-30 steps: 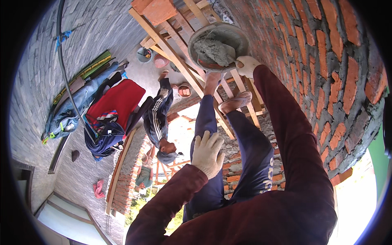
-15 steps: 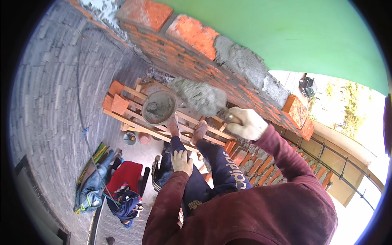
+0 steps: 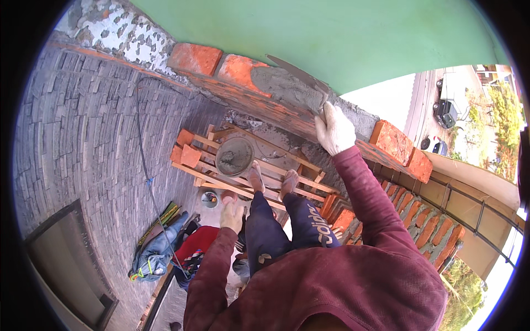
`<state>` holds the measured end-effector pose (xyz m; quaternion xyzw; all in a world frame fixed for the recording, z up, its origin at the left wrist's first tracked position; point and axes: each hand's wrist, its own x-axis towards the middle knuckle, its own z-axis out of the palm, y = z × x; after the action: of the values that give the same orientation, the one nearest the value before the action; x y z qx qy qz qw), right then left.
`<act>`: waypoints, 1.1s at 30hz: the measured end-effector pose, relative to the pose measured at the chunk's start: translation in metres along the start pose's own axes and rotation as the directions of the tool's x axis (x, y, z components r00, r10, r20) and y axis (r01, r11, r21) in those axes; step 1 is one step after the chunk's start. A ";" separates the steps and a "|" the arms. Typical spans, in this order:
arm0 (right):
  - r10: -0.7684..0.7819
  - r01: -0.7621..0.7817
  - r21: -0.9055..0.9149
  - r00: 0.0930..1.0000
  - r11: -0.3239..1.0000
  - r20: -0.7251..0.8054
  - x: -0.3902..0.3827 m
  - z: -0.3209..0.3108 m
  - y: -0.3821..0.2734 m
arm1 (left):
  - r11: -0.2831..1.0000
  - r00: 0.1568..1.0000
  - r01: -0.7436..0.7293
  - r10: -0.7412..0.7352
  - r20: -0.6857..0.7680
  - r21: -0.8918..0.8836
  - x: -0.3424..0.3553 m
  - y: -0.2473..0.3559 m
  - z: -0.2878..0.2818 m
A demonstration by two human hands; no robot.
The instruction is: The person applies mortar to a brick wall using a trowel and places bricks one by one to extend the wall. They repeatedly scoop mortar from a bucket, spread it on the wall, and position bricks while standing on a wooden scaffold.
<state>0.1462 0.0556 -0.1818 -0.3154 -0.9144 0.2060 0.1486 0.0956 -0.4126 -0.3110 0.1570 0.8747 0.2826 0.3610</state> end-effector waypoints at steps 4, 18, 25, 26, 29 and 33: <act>0.093 -0.125 0.052 0.908 0.991 0.408 -0.010 -0.030 0.007 | 0.952 0.945 -0.283 0.255 -0.204 -0.120 0.068 0.153 -0.077; 0.322 -0.422 -0.033 0.637 0.906 0.701 0.023 -0.033 -0.019 | 0.171 -0.042 -0.775 0.947 -0.319 0.609 0.203 0.609 -0.292; 0.468 -0.491 -0.159 0.608 0.856 0.642 0.054 0.006 -0.052 | 0.162 -0.026 -0.805 0.952 -0.306 0.570 0.228 0.632 -0.290; 0.482 -0.529 -0.116 0.633 0.841 0.606 0.039 0.006 -0.046 | 0.156 -0.030 -0.812 0.951 -0.307 0.562 0.230 0.634 -0.288; 0.540 -0.603 -0.102 0.611 0.791 0.578 0.017 -0.009 -0.042 | 0.151 -0.037 -0.817 0.950 -0.311 0.557 0.234 0.636 -0.295; 0.621 -0.713 0.005 0.614 0.701 0.487 -0.020 -0.020 -0.026 | 0.129 -0.060 -0.833 0.946 -0.320 0.538 0.236 0.647 -0.299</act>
<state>0.1565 0.0299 -0.1552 -0.5608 -0.7124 0.4031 -0.1242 -0.2373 0.0978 0.1272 0.6203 0.6324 0.4014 -0.2330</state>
